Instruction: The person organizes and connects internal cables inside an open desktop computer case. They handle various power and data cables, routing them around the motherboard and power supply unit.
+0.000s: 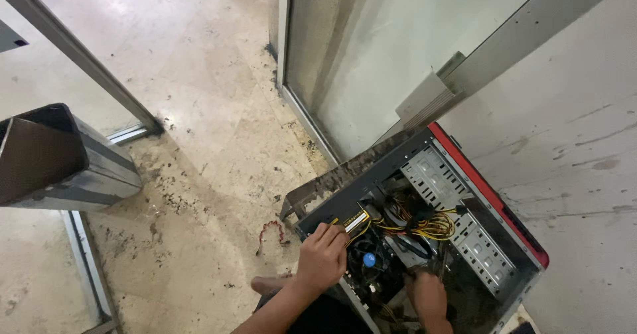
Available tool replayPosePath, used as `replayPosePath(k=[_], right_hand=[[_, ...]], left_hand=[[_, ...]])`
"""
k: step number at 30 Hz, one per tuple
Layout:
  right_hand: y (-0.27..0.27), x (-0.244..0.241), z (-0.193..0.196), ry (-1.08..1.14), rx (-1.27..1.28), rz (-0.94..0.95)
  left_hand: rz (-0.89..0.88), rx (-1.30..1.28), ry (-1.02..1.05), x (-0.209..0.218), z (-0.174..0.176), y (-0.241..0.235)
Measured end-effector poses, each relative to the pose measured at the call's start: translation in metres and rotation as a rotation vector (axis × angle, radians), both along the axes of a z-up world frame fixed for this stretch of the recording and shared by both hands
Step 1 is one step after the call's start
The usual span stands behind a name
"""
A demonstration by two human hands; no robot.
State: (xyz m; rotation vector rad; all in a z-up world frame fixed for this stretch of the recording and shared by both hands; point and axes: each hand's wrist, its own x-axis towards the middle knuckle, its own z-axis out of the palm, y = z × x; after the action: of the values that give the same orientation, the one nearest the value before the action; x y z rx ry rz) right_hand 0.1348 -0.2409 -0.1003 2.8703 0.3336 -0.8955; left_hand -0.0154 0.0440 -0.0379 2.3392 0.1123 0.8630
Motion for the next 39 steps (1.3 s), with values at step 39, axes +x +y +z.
replayPosePath(k=[39], right_hand=[[-0.017,0.011,0.096,0.104,0.443,-0.098]], left_hand=[[0.101,0.096,-0.012,0.002,0.009,0.000]])
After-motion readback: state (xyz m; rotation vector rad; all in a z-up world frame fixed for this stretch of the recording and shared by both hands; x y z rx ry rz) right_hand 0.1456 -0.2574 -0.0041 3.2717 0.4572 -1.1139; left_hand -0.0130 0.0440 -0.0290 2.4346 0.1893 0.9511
